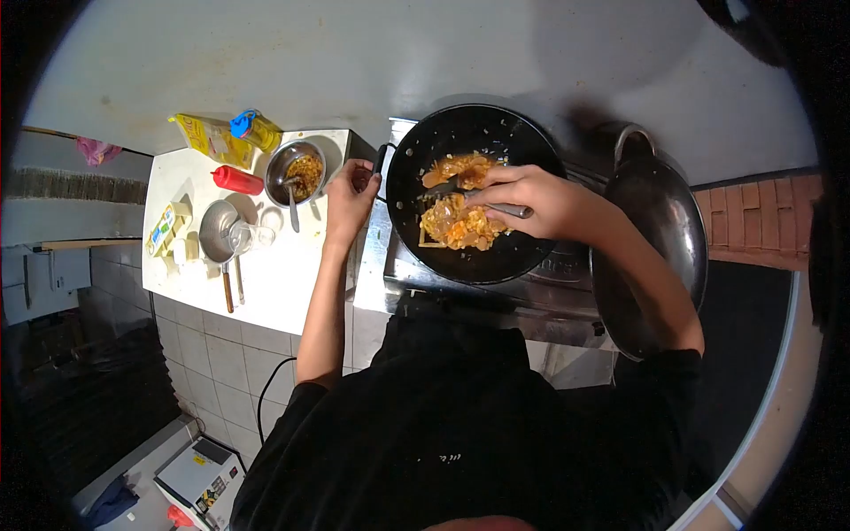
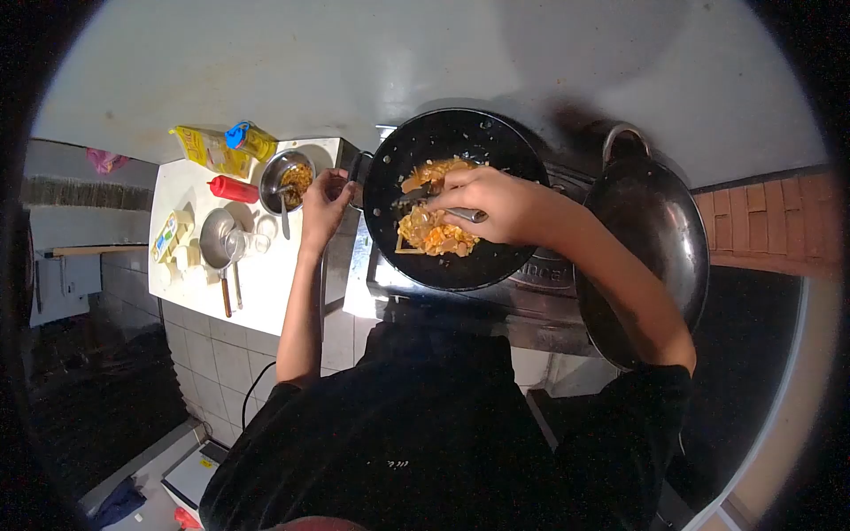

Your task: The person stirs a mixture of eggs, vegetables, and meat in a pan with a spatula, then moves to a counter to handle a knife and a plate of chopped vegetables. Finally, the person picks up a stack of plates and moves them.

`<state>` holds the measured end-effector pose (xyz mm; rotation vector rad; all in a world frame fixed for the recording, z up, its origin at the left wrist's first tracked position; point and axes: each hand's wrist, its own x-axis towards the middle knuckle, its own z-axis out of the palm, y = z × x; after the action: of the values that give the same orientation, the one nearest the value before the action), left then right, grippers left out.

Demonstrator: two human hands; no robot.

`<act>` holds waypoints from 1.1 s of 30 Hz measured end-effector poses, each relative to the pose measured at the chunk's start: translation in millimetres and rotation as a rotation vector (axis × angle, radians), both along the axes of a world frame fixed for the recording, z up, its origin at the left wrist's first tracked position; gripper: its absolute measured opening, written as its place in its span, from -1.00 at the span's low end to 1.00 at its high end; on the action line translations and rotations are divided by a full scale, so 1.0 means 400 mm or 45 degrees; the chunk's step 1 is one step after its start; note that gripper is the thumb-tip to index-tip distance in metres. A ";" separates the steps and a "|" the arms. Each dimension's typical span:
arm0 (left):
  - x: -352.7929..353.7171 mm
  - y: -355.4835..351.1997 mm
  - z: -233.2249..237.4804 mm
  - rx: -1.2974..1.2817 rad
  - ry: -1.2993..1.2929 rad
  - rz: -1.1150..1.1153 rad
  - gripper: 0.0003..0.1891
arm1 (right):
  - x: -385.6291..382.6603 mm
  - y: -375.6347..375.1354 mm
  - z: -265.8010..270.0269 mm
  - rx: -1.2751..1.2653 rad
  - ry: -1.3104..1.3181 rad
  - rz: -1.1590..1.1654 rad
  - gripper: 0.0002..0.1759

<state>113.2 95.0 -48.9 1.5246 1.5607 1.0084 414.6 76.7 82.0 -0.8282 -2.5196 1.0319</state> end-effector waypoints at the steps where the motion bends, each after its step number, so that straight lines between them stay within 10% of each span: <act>1: -0.001 0.000 0.000 0.001 0.003 -0.010 -0.81 | -0.001 -0.011 0.022 -0.003 -0.006 0.004 -0.70; 17: -0.016 0.005 0.001 0.017 -0.017 -0.081 -0.79 | -0.114 -0.371 0.088 0.151 -0.092 -0.549 -0.58; 26: -0.040 0.024 0.000 -0.046 0.044 -0.221 -0.78 | -0.193 -0.342 -0.079 0.272 -0.100 -0.819 -0.63; 33: -0.047 0.031 0.004 -0.009 0.011 -0.280 -0.78 | -0.176 -0.345 0.058 0.172 -0.125 -1.011 -0.67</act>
<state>94.2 107.3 -47.5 1.6555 1.3656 0.8715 344.3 -61.3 105.4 -1.6606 -1.9706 0.5477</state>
